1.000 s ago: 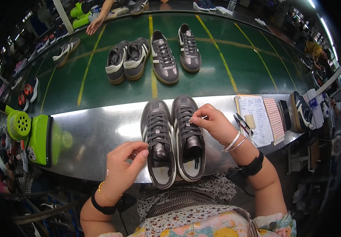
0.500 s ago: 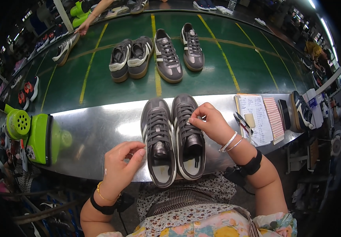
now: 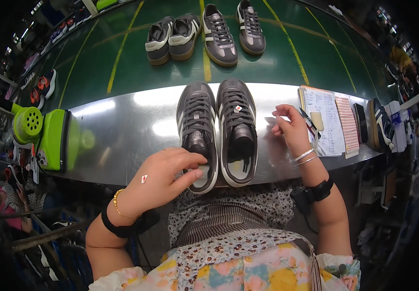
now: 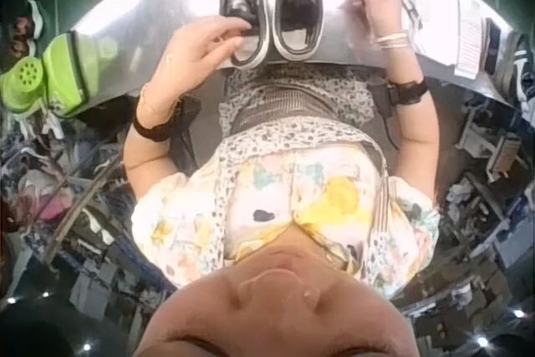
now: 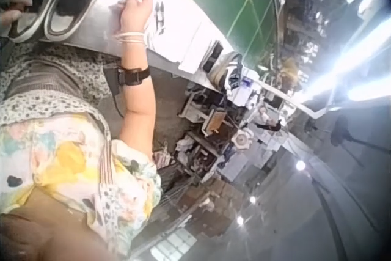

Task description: The recorder is inspecting and checking the quality of various athletic shoes on a production line.

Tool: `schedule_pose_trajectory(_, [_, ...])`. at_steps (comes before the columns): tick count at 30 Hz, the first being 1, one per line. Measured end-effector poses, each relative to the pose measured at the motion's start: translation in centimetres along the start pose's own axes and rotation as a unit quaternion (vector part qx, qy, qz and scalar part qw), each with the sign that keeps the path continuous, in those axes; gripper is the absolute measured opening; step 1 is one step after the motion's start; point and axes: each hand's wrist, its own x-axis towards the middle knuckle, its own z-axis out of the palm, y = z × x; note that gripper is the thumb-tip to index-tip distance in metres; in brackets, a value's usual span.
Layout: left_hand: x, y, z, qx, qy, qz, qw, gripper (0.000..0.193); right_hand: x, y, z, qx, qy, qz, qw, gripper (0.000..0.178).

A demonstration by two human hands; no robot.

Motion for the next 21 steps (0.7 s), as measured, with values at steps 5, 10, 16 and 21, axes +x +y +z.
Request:
schedule_pose_trajectory(5, [1.6,2.2,2.6,0.108,-0.122,-0.013,0.986,0.044,-1.2,2.0,-0.8,0.01,-0.003,0.0,1.0,0.021])
schedule_pose_trajectory(10, [3.8,3.1,4.4,0.174,-0.231,-0.083,0.954,0.064,-1.7,3.8,-1.9,0.08,-0.004,0.007,0.997,0.022])
schedule_pose_trajectory(16, [3.9,4.2,6.3,0.204,-0.228,-0.154,0.94,0.067,-1.5,4.4,-2.1,0.047,-0.021,-0.175,0.983,0.02])
schedule_pose_trajectory(21, [3.4,3.6,6.8,0.196,-0.17,-0.144,0.955,0.064,-1.8,4.7,-3.3,0.127,-0.042,-0.059,0.989,0.021])
